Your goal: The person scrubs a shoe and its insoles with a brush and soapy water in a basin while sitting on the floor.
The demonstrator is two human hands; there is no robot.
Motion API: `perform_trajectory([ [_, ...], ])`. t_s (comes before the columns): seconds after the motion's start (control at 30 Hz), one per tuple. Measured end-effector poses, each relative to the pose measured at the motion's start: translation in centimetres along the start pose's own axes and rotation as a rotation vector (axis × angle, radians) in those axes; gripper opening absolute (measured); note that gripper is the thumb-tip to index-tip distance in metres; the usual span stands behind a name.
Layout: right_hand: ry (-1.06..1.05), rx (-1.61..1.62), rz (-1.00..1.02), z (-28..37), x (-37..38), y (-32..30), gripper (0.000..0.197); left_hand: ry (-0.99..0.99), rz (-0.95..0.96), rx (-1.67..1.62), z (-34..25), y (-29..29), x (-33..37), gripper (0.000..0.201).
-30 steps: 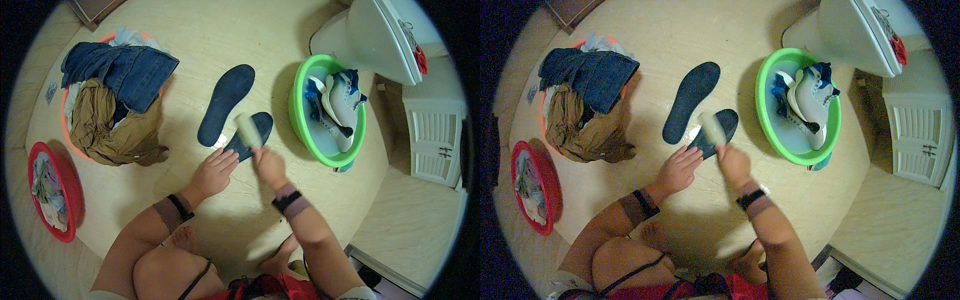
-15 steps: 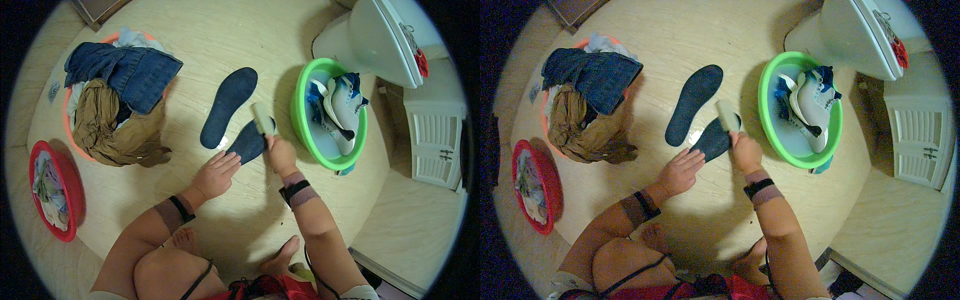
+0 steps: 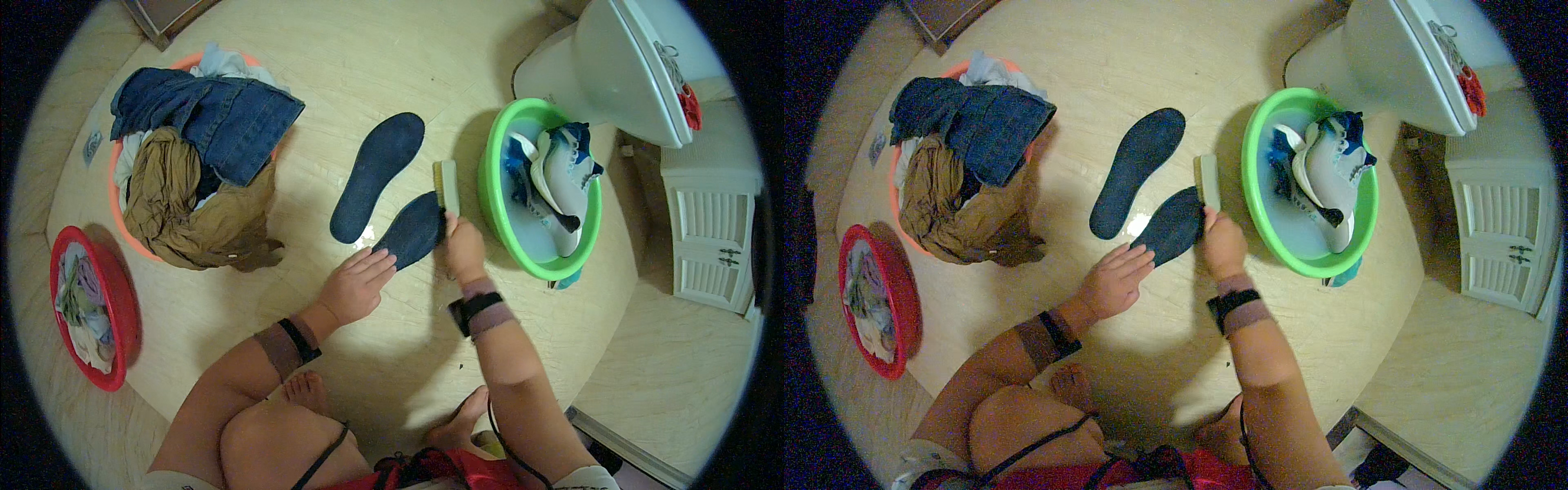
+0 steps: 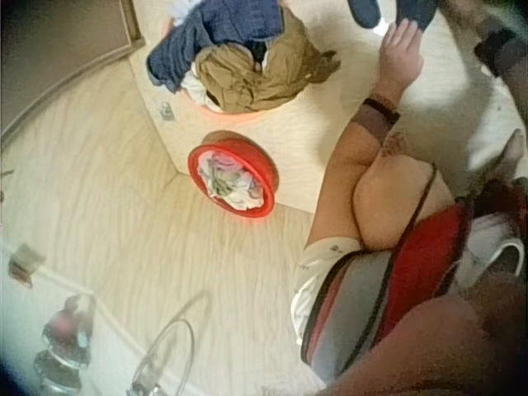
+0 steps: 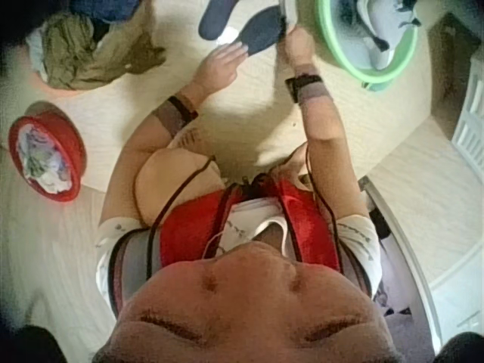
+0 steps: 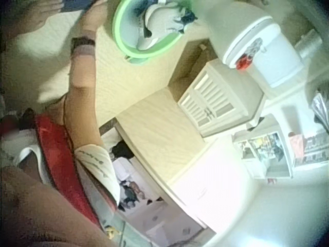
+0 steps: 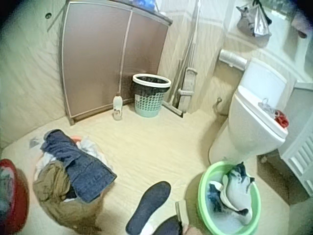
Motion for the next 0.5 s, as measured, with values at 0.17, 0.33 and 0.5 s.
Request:
perform_trajectory([
  [0.17, -0.210, -0.075, 0.194, 2.9, -9.2, 5.8, 0.044, -0.100, -0.014, 0.026, -0.1, 0.0, -0.5, 0.036],
  [0.33, -0.178, -0.208, 0.089, -0.3, -2.4, 1.7, 0.050, -0.033, -0.024, 0.038, -0.2, -0.4, -0.4, 0.040],
  [0.5, -0.044, -0.070, 0.112, 0.8, -3.6, 3.1, 0.049, -0.030, -0.029, 0.046, -0.2, 0.0, -0.1, 0.038],
])
Point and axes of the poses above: each hand's wrist, its own x-axis towards the middle knuckle, its own y-axis out of the palm, z = x × y, the point moved 1 cm from there along x, towards the middle knuckle, and after that the axes turned 13 degrees about z, right-handed, at the moved point
